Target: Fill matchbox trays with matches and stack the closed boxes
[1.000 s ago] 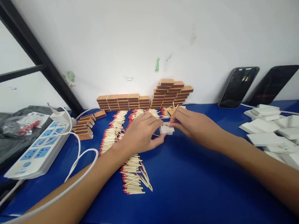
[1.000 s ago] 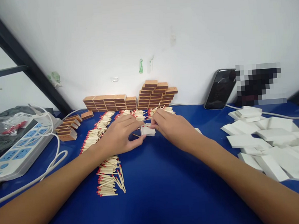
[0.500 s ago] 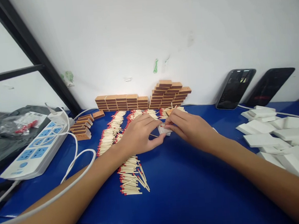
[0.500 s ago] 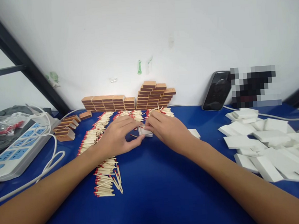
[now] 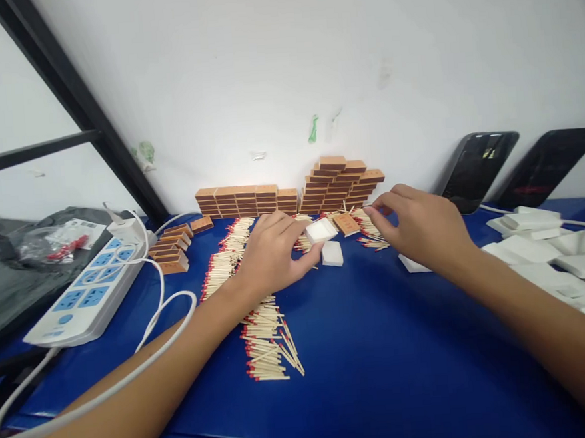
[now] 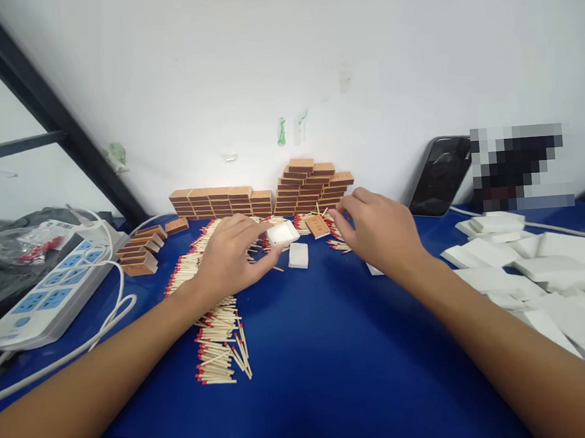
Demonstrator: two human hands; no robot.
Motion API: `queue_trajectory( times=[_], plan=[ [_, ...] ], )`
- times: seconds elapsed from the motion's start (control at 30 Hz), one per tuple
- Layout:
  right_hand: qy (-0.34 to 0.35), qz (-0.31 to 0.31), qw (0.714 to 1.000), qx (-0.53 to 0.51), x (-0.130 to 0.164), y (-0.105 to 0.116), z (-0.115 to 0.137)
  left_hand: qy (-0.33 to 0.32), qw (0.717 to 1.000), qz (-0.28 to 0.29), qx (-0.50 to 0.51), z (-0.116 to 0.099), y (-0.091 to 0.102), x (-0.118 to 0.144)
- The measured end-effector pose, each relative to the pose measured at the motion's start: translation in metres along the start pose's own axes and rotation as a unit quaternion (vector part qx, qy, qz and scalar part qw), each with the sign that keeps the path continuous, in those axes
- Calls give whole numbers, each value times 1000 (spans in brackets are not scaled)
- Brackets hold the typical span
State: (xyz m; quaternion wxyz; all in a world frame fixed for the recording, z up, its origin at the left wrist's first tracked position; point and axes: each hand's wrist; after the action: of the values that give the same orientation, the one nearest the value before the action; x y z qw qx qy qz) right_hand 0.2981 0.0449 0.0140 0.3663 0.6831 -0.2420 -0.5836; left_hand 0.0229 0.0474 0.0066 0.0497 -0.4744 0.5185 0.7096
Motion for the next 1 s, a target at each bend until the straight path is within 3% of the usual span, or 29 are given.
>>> queue_trajectory(
  times=[0.13,0.33,0.6,1.0],
  plan=[
    [-48,105,992,53,-3,-5,-12,11,1000,-11,-17,4,-2,1],
    [-36,206,977,47,-2,-7,-11,20,1000,5,-13,3,-4,2],
    [-65,212,972,82,-6,-2,-16,20,1000,3,-12,5,-4,1],
    [-47,143,989,0,8,-27,15,-10,1000,18,16,3,-4,2]
  ],
)
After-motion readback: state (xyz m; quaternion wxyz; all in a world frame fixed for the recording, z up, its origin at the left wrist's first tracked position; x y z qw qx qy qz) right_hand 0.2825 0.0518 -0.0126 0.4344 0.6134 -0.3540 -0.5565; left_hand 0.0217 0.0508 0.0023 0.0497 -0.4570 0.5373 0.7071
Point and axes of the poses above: each hand's wrist, its own x-axis away from the middle knuckle, its own y-axis out of the back of the hand, z = x × y, and after that the axes turned 2 degrees about -y, right-handed
